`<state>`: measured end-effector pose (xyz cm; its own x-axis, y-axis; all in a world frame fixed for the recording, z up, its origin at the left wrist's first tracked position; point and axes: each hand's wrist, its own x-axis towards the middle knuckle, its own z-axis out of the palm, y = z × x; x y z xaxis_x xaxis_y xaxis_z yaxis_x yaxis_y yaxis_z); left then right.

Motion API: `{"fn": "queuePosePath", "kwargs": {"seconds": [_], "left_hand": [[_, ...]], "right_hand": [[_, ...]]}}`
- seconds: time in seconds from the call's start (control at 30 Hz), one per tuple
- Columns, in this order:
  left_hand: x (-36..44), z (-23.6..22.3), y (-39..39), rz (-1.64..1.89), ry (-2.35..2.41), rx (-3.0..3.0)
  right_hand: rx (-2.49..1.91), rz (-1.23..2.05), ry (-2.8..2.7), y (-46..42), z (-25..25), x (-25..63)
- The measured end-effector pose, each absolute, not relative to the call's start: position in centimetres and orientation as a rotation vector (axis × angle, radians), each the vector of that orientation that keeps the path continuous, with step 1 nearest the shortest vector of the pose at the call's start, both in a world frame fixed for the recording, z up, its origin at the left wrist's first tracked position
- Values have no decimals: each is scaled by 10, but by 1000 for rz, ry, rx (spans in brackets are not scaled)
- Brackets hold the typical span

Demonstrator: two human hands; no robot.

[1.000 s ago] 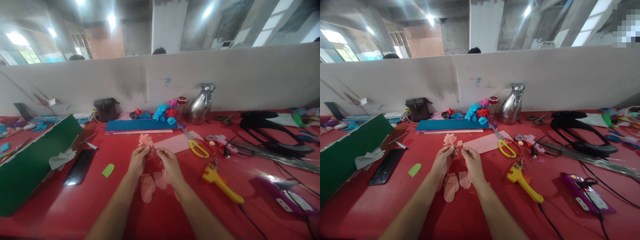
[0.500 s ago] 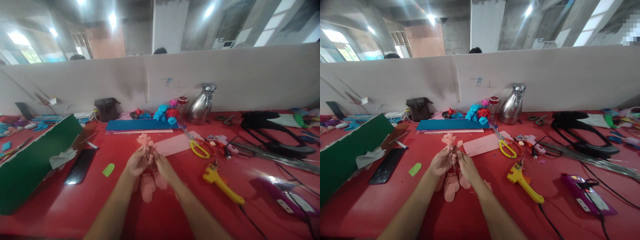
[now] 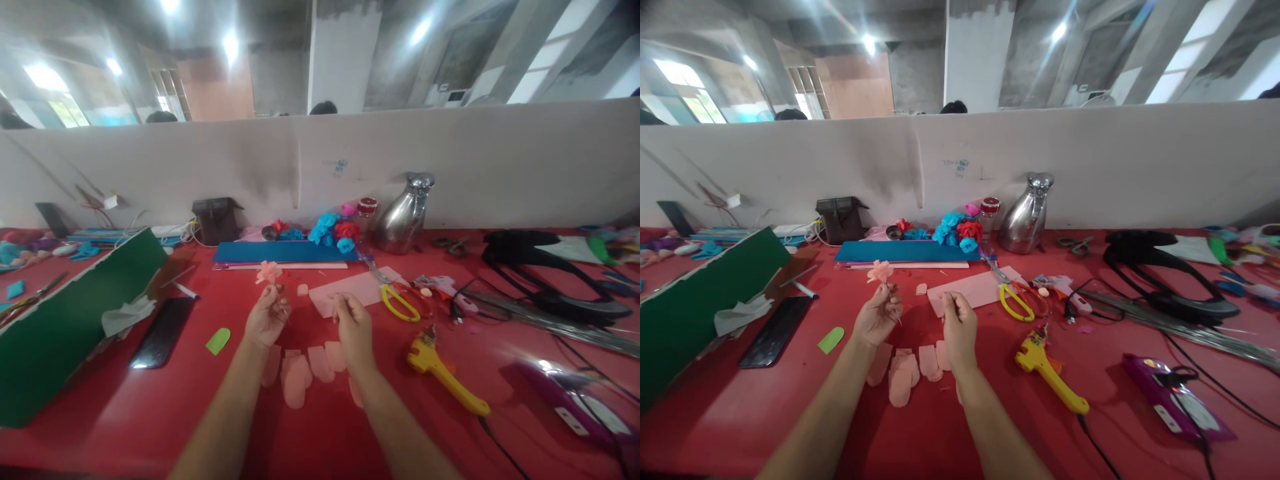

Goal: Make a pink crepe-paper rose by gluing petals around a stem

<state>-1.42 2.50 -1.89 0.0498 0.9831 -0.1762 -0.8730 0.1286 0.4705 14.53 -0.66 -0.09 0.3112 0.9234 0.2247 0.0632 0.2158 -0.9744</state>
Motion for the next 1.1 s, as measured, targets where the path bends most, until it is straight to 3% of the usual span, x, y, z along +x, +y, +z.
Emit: {"fn": "queuePosePath", "kwargs": {"seconds": [0.6, 0.83, 1.1], "left_hand": [[-43, -6, 23, 1501, 362, 220], [-23, -5, 15, 1157, 462, 338], [-8, -14, 13, 1060, 473, 452]], "right_hand": [[-1314, 668, -1152, 0, -3, 157], [-1148, 952, -1175, 3, -9, 151], [-970, 1208, -1393, 1, -17, 137]]}}
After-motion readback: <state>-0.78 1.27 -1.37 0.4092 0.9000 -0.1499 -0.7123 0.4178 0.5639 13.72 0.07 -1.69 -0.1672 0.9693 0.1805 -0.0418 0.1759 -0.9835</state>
